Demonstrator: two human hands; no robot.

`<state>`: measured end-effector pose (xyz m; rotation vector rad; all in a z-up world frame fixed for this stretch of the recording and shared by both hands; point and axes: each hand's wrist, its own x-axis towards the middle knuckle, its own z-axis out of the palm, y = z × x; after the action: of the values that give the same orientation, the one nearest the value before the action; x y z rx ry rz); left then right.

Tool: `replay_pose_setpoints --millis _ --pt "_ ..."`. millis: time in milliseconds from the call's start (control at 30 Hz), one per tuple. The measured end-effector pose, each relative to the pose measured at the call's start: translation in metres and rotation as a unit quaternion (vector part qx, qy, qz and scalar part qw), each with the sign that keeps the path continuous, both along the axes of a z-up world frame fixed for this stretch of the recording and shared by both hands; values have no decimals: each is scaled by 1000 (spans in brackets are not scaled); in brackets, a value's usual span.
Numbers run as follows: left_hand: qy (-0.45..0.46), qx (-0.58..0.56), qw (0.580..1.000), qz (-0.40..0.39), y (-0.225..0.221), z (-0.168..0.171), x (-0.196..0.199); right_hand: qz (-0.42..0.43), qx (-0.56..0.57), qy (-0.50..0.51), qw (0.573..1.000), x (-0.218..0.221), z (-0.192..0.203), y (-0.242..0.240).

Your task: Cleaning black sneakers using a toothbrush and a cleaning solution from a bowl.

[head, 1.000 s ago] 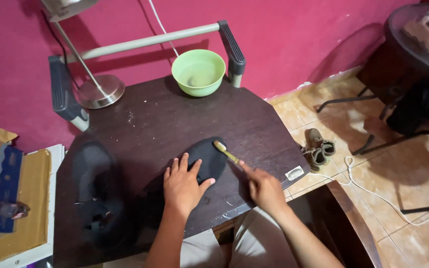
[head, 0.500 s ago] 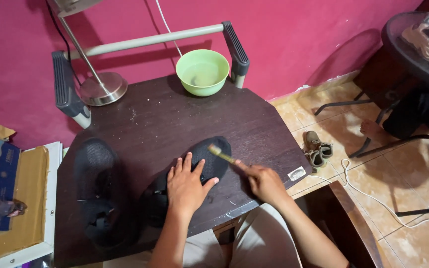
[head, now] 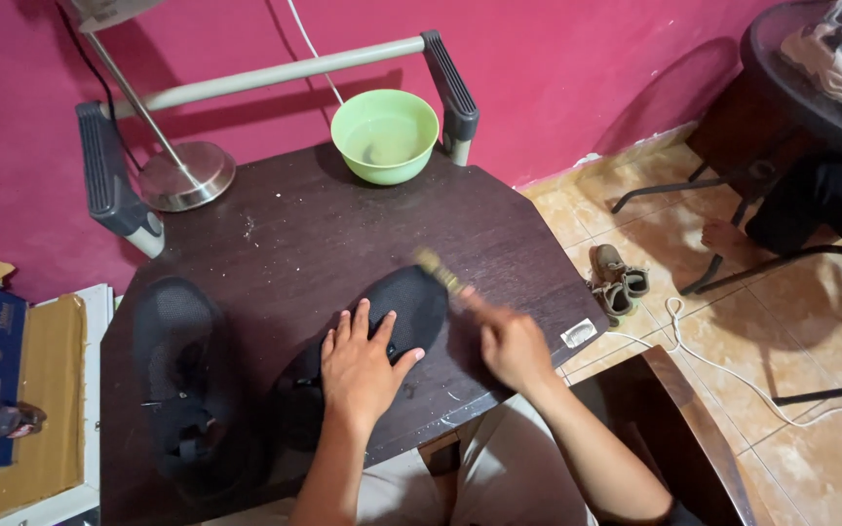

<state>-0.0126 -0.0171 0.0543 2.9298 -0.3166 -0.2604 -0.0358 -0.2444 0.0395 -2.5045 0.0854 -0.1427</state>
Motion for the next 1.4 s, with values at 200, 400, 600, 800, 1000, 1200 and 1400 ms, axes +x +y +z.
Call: replay_pose_setpoints --millis 200,400,600,800,1000,1200,1400 --pt "4 0 1000 -2 0 0 1 -21 -3 26 999 5 6 6" --pt "12 6 1000 -1 -1 4 1 -39 -29 54 997 13 11 1" --pt "12 7 1000 -2 1 2 2 -41 -73 13 996 8 8 3" --pt "2 0 1000 -3 1 -6 0 24 -13 -37 999 -4 -20 -21" --pt "10 2 1000 -2 0 -2 -1 25 -28 -57 998 -10 -27 -34" --pt "-7 7 1000 -4 0 -4 -1 45 -4 -66 997 -12 -22 -41" --pt "-29 1 1000 -7 1 -11 0 53 10 -92 994 -14 -31 -49"
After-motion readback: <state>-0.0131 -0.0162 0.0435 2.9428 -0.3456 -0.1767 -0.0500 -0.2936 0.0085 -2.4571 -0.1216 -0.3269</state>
